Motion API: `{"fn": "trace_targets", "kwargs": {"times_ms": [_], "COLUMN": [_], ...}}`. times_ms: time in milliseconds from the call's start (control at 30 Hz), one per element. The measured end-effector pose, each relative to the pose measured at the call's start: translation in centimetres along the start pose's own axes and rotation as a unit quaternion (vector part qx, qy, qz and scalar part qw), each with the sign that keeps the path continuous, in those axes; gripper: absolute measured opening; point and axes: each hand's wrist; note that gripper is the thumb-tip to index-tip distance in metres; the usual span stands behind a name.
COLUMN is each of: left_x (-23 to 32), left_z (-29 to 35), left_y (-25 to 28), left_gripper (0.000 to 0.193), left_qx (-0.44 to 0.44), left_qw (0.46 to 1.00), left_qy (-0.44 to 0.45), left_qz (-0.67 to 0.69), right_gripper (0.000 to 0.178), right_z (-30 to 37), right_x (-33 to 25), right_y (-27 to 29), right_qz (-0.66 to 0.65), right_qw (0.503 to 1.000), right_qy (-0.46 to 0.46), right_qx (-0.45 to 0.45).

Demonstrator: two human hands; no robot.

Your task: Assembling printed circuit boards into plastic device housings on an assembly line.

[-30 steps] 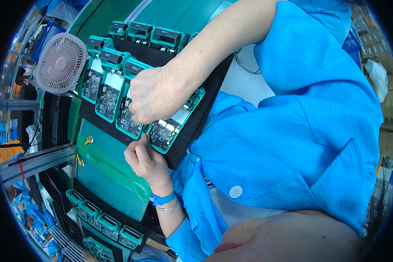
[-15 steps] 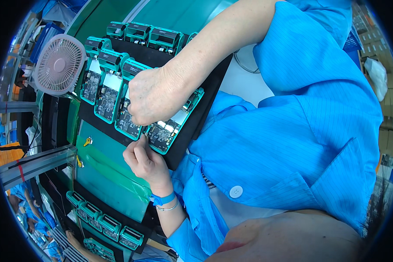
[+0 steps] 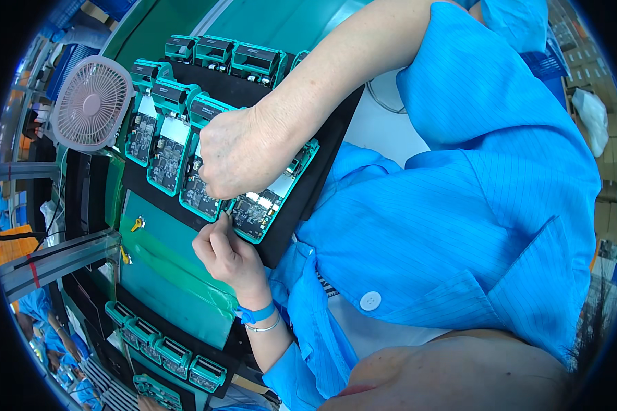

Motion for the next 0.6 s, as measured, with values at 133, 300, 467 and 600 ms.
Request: {"fn": "trace_targets", "kwargs": {"times_ms": [133,300,467,600], "left_x": [-0.1,-0.1,0.0,-0.2], "left_z": [0.3,-0.1,0.2,0.4], "left_y": [0.0,-0.2,0.0,0.0], "left_gripper": [0.019,0.02,0.021,0.025], "left_qx": [-0.002,0.001,0.003,-0.016], "left_qw": [1.0,1.0,1.0,1.0], "left_qy": [0.015,0.001,-0.004,0.006], "left_qz": [-0.006,-0.002,-0.016,-0.001], "right_gripper": [0.017,0.015,0.014,0.014], "right_z": [-0.4,0.3,0.3,0.6], "right_x": [0.2,0.1,0.0,0.0], "right_y": [-0.3,0.6,0.9,0.8], "right_qz": [-0.01,-0.005,-0.011,-0.005], "right_qw": [1.0,1.0,1.0,0.999], "right_qy": [0.02,0.008,0.014,0.016], "right_qx": [0.018,0.017,0.017,0.038]}}
Point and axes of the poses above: each hand's wrist, its own z-axis away from the middle knuckle, its own y-axis out of the back of the hand, x = y × z, and after that the axes turned 9 degrees about z, right-handed
